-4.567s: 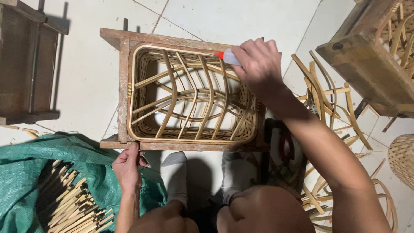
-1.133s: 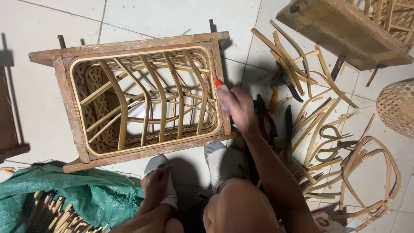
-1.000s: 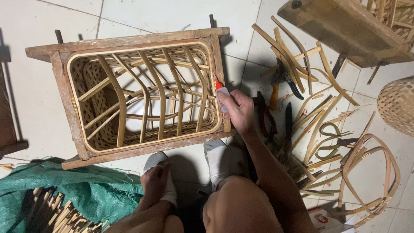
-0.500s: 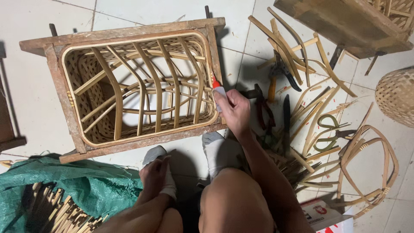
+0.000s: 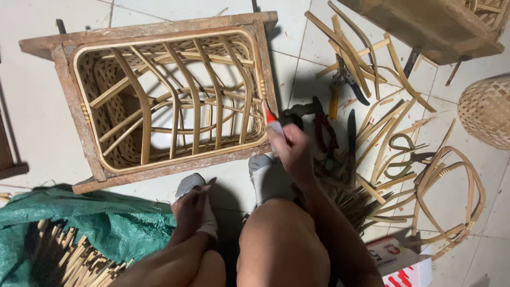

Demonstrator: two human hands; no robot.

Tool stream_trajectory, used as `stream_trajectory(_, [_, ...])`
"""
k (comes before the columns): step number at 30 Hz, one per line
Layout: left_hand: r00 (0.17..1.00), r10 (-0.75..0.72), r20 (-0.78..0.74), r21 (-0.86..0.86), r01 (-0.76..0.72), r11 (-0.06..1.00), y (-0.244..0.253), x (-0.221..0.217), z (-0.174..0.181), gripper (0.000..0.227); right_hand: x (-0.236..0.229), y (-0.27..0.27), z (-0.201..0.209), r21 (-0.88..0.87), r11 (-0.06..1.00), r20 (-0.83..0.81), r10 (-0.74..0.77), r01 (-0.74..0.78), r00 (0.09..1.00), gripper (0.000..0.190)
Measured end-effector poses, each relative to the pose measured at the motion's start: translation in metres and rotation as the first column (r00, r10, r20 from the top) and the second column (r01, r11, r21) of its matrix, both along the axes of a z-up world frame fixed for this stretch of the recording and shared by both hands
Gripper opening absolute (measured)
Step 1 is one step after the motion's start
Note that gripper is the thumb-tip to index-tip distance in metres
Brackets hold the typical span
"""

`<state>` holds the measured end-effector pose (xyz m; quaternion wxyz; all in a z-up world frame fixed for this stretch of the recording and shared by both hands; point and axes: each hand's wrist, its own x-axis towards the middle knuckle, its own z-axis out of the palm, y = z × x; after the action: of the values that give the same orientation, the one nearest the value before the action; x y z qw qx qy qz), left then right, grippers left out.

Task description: The person assembles a rectangular woven basket by applying glue to the frame and inserting thin wooden strips. They use a hammer to tap the strips into place and adjust the basket's position on the floor.

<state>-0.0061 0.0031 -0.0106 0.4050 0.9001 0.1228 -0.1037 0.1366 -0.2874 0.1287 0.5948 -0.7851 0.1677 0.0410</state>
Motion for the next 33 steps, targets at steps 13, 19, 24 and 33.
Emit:
stream_trajectory(13, [0.998, -0.055, 0.041, 0.063, 0.052, 0.997, 0.004, -0.009, -0.012, 0.037, -0.003, -0.003, 0.007, -0.006, 0.999, -0.128, -0.048, 0.048, 0.991, 0.028])
stream_trajectory(19, [0.983, -0.046, 0.175, 0.056, 0.037, 0.998, 0.002, -0.007, -0.011, 0.034, -0.011, -0.007, 0.009, -0.049, 0.998, -0.178, -0.034, 0.026, 0.983, 0.033])
stream_trajectory(24, [0.997, -0.07, -0.038, -0.04, 0.069, 0.997, 0.011, -0.011, -0.016, 0.032, -0.044, -0.006, 0.014, -0.116, 0.992, -0.217, -0.081, 0.057, 0.973, 0.031])
stream_trajectory(33, [0.962, -0.038, -0.27, -0.619, -0.143, 0.772, 0.032, 0.048, 0.009, 0.034, -0.051, -0.003, 0.011, -0.093, 0.994, -0.192, -0.082, 0.065, 0.978, 0.031])
